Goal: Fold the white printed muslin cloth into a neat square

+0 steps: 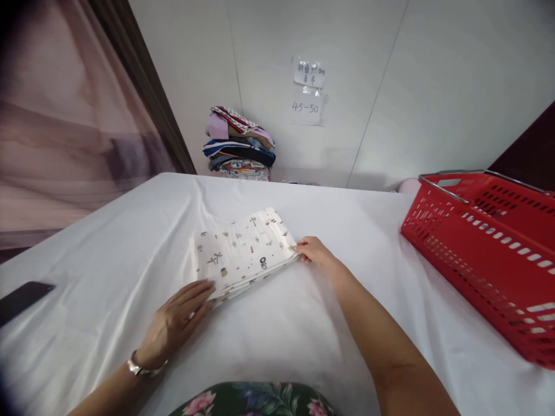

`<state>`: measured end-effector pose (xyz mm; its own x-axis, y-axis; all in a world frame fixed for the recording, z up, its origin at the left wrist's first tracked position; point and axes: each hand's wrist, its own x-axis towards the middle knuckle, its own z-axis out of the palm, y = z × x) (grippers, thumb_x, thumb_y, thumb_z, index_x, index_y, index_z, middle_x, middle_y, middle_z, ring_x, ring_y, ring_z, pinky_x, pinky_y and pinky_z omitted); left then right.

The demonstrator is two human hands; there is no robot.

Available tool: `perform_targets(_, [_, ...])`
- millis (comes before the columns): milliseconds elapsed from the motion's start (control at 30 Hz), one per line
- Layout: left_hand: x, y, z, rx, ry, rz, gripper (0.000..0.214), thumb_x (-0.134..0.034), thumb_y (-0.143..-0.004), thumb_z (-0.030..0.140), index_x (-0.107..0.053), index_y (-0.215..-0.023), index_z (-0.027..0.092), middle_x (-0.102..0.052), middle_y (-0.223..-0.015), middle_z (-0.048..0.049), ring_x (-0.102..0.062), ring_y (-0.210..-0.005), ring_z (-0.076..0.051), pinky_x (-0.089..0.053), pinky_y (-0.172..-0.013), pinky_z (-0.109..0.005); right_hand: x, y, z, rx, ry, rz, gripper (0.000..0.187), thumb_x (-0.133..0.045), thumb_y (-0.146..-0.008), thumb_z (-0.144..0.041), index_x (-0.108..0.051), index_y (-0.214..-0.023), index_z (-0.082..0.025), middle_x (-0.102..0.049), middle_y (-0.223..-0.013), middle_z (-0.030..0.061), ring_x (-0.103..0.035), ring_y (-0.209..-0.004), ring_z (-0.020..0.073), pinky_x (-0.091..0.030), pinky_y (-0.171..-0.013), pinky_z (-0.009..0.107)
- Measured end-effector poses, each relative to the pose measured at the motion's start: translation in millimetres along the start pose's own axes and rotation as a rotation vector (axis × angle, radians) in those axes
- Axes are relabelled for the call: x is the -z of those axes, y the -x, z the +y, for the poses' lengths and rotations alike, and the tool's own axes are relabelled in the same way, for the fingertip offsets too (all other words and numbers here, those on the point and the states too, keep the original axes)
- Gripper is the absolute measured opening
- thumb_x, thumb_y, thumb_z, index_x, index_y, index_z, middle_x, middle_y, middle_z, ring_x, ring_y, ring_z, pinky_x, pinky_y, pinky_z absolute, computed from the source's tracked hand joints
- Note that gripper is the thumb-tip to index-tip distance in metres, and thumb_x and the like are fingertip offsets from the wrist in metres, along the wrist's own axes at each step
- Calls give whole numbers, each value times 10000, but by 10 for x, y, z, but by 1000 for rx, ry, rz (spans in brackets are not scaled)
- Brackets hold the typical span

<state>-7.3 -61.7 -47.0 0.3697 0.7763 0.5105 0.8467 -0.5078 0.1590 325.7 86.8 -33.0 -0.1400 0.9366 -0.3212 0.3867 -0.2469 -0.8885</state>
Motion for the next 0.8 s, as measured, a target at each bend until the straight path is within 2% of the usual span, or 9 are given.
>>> perform_targets(200, [36,-35,41,4,57,-8,281,-481,-852,272,-594,-1100,204,-626,-1114,-50,-547,-1081,-212,-506,-893,-381,6,17,-39,25,32,-30,190,-628,-714,-351,-590,-753,-168,-641,-671,22,-550,-489,86,-389,-419,185])
perform_targets(400, [36,-31,55,22,94,-6,276,-442,-869,265,-600,-1085,197,-623,-1115,-59,-541,-1090,-214,-500,-904,-389,4,-87,40,8,195,-20,195,-691,-642,-308,-569,-607,-160,-560,-461,-14,-495,-402,89,-345,-384,188])
perform_targets(600, [-30,14,38,48,72,32,252,-476,-852,262,-612,-1057,207,-632,-1092,-42,-536,-1093,-206,-494,-914,-373,-4,-68,57,11,263,25,148,-640,-671,-318,-620,-670,-172,-583,-529,-6,-493,-442,99,-333,-404,202])
perform_targets(800, [-40,19,39,32,66,60,196,-509,-833,230,-615,-995,196,-644,-1043,-45,-551,-1057,-194,-501,-887,-347,-44,-31,41,34,261,106,103,-636,-616,-213,-566,-554,-171,-522,-445,-38,-453,-397,84,-308,-409,203])
